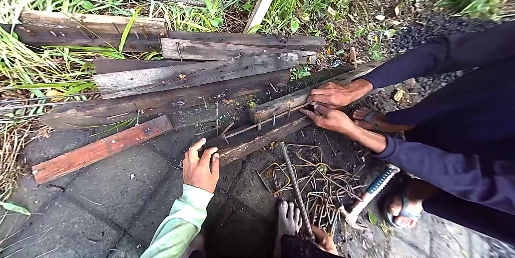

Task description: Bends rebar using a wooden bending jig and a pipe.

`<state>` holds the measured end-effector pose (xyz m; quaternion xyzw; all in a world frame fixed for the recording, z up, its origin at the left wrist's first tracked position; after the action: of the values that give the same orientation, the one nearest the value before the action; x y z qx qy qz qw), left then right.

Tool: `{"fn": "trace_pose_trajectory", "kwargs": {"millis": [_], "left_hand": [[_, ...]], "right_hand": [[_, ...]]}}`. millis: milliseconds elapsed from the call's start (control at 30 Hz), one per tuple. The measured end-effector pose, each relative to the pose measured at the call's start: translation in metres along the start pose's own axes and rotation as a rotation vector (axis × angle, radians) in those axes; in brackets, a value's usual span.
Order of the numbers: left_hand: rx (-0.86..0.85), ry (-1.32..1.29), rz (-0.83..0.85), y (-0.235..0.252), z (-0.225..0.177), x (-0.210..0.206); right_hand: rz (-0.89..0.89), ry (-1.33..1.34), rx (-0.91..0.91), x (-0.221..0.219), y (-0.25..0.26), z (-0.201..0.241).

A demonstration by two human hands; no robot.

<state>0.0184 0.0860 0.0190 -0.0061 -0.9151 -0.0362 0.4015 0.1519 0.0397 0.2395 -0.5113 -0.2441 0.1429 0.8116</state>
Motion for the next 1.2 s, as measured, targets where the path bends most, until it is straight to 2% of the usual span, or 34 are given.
{"fn": "trace_pose_trajectory", "kwargs": {"millis": [167, 233, 333, 500, 533, 600, 633, 700, 900, 1067, 1200], "left_hand": [[-0.016, 0.004, -0.010, -0.001, -0.001, -0.001], [-0.017, 0.006, -0.014, -0.002, 0.000, -0.001], [-0.012, 0.009, -0.018, -0.002, 0.001, 0.000], [-0.026, -0.007, -0.027, -0.002, 0.000, 0.001], [-0.026, -0.004, -0.026, -0.002, 0.001, 0.001], [-0.026, -0.002, -0.025, -0.002, 0.000, 0.001], [-0.022, -0.003, -0.024, -0.002, 0.001, 0.001], [-0.016, -0.005, -0.027, -0.002, 0.001, 0.000], [-0.012, 0.002, -0.012, -0.001, 0.001, 0.000], [-0.009, -0.010, 0.004, -0.002, 0.002, -0.001], [-0.005, -0.021, -0.002, -0.002, 0.003, -0.001]], "right_hand": [[-0.064, 0.079, -0.025, -0.002, 0.008, -0.028], [-0.163, 0.138, -0.091, 0.002, 0.011, -0.053], [-0.382, 0.192, -0.155, 0.003, 0.016, -0.119], [-0.582, 0.315, -0.178, 0.009, 0.016, -0.163], [-0.594, 0.357, -0.128, 0.008, 0.021, -0.186], [-0.698, 0.471, 0.179, 0.003, 0.046, -0.269], [-0.713, 0.546, 0.254, 0.003, 0.056, -0.304], [-0.676, 0.647, 0.253, 0.012, 0.061, -0.323], [-0.433, 0.962, 0.294, 0.040, 0.054, -0.300], [-0.317, 0.987, 0.245, 0.066, 0.040, -0.289], [0.040, 1.321, 0.393, 0.070, 0.041, -0.264]]}}
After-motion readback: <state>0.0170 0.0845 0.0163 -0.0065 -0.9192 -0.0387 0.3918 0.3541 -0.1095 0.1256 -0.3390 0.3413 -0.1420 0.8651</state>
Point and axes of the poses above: each hand's wrist, its own y-axis towards the middle knuckle, its own x-axis out of the back of the hand, z = x × y, the point moved 9 cm from there along y, towards the middle knuckle, and after that the axes turned 13 degrees about x, right-handed, at the moved point
